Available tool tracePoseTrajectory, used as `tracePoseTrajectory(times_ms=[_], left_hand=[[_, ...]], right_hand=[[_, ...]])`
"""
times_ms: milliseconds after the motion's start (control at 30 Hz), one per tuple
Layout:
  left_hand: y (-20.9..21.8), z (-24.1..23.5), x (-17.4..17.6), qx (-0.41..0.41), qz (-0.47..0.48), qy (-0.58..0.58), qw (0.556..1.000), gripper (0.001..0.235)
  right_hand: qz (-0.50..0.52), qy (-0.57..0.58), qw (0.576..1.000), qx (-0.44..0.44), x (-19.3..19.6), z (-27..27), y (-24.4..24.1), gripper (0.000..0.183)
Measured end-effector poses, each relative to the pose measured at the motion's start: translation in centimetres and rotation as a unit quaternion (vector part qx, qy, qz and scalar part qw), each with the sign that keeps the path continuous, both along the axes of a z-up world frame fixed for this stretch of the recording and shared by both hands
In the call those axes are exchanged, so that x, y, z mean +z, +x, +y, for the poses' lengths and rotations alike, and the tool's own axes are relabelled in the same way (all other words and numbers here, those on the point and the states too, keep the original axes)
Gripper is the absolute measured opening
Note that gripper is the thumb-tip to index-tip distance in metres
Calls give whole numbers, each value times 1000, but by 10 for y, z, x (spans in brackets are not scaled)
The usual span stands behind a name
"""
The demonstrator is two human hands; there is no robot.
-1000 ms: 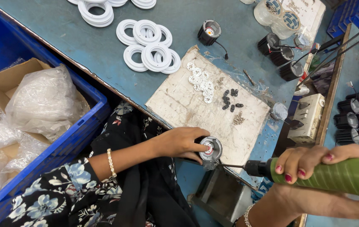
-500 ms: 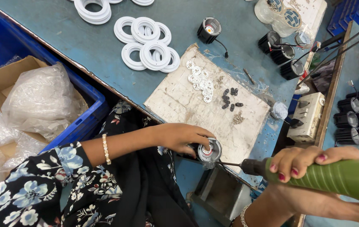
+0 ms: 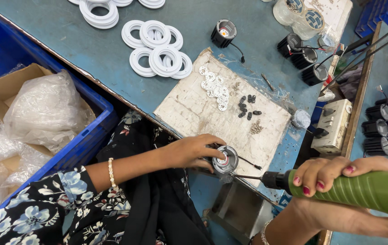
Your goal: The person assembles a small LED light fixture by inserting a bulb into a black heat sink, then uses a green electric screwdriver to fasten screws into the fixture. The person handles multiple small components and tools on a cluttered workbench.
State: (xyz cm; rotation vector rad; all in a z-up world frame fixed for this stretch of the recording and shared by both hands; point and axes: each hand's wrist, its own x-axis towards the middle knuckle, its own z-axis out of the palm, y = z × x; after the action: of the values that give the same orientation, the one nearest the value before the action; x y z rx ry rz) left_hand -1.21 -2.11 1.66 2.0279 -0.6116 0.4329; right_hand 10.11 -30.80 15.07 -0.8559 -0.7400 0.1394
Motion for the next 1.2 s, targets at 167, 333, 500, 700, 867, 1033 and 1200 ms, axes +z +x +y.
tracePoseTrajectory(times_ms=[167,333,500,700,867,1033,1200], left_hand=[[17,19,7,-65,-59,122,989,46],[22,17,11,-56,-74,147,985,40],[7,0,13,31,-80,152,985,39],[-5,-12,23,112,-101,214,965,39],[-8,-11,29,119,-107,229,960,41],[-8,-12,29,123,-100,244,957,42],[-8,-11,28,118,-97,233,960,41]], right_hand=[[5,-3,1000,-6,7,9,-5,98],[-45,-134,975,-174,12,16,-11,94],[16,44,999,-26,11,23,-21,99],[-55,-187,949,-250,23,44,-32,102],[-12,-59,988,-139,19,57,-38,105],[-80,-169,948,-258,0,61,-33,111],[-17,43,998,-47,-25,62,-34,110]])
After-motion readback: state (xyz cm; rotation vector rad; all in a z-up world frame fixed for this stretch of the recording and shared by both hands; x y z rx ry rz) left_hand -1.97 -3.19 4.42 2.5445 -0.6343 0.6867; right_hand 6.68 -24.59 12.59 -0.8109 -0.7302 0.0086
